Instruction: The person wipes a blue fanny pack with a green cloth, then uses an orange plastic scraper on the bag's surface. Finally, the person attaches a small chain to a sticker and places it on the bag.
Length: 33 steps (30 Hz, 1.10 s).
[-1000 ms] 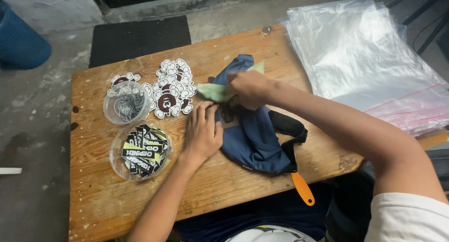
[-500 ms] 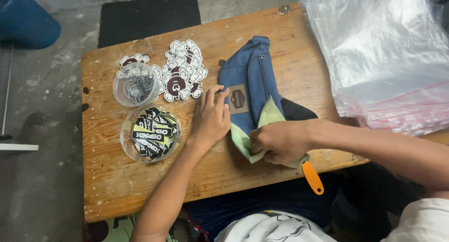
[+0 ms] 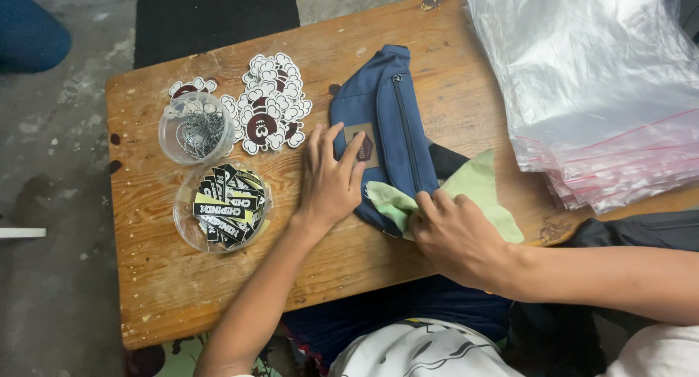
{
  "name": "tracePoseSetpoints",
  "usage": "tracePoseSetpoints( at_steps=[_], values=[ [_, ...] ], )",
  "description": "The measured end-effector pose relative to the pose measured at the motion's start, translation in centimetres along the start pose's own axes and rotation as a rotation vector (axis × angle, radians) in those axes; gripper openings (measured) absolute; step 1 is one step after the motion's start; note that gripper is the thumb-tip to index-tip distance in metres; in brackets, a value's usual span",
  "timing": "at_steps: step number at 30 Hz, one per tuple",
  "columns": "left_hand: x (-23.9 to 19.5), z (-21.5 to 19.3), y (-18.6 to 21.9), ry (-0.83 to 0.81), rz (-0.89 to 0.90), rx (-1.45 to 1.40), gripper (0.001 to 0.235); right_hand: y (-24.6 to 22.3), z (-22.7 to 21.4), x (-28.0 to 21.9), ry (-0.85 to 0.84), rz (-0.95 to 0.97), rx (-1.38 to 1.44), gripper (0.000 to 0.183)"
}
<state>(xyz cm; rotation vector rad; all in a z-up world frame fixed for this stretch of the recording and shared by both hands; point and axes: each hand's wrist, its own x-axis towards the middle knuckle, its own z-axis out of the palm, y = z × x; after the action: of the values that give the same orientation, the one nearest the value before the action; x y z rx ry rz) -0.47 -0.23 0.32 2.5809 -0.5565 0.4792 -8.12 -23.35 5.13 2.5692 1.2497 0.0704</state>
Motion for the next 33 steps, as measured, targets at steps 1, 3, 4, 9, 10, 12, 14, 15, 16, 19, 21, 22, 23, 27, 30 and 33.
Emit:
tracePoseSetpoints(
  at_steps=[1, 3, 4, 9, 10, 12, 14, 15, 16, 19, 21, 22, 23, 27, 30, 33],
  values=[
    [0.3, -0.4, 0.4, 0.011, 0.060, -0.043, 0.043, 0.0, -0.3, 0.4, 0.044, 0.022, 0.002, 0.031],
    [0.4, 0.1, 0.5, 0.017, 0.120, -0.090, 0.040, -0.2, -1.0, 1.2, 0.082, 0.046, 0.008, 0.038],
    [0.2, 0.9, 0.0, -0.018, 0.163, -0.186, 0.032, -0.2, -1.3, 1.8, 0.147, 0.021, 0.003, 0.029],
    [0.3, 0.4, -0.6, -0.107, 0.176, -0.332, 0.029, 0.0, -1.3, 2.9, 0.233, -0.010, 0.019, 0.018],
    [0.3, 0.5, -0.6, -0.143, 0.161, -0.282, 0.040, 0.1, -1.8, 3.1, 0.256, -0.002, 0.001, 0.018],
    [0.4, 0.4, -0.3, -0.177, 0.142, -0.238, 0.056, 0.4, -2.2, 3.7, 0.272, 0.002, -0.018, 0.018],
    [0.6, 0.0, 0.0, -0.237, 0.115, -0.152, 0.068, 0.6, -2.1, 4.8, 0.327, 0.074, -0.074, 0.009],
    [0.7, -0.3, 0.4, -0.238, 0.113, -0.156, 0.068, 0.4, -2.0, 4.9, 0.322, 0.073, -0.074, 0.009],
    [1.0, -0.7, 0.7, -0.280, 0.098, -0.146, 0.065, 0.3, -1.8, 5.1, 0.255, 0.098, -0.151, 0.008],
    [1.2, -0.9, 0.7, -0.337, 0.107, -0.103, 0.067, -0.4, -1.6, 5.0, 0.089, 0.104, -0.234, 0.013],
    [1.3, -0.9, 0.6, -0.354, 0.137, -0.073, 0.072, -0.6, -2.1, 4.0, -0.010, 0.091, -0.240, 0.018],
    [1.3, -1.0, 0.7, -0.365, 0.134, -0.069, 0.074, -0.6, -2.6, 3.3, -0.100, 0.057, -0.168, 0.016],
    [1.3, -1.1, 0.8, -0.377, 0.131, -0.064, 0.076, -0.5, -3.1, 2.6, -0.189, 0.024, -0.096, 0.014],
    [1.6, -0.9, 1.1, -0.415, 0.121, -0.044, 0.079, 2.6, -7.2, 1.2, -0.278, -0.021, 0.186, 0.018],
    [1.5, -0.3, 1.6, -0.414, 0.115, -0.043, 0.078, 5.9, -11.6, 2.9, -0.431, 0.131, 0.350, 0.023],
    [1.4, 0.2, 2.7, -0.367, 0.074, -0.020, 0.073, 7.9, -11.4, 4.9, -0.233, 0.242, 0.368, 0.021]
  ],
)
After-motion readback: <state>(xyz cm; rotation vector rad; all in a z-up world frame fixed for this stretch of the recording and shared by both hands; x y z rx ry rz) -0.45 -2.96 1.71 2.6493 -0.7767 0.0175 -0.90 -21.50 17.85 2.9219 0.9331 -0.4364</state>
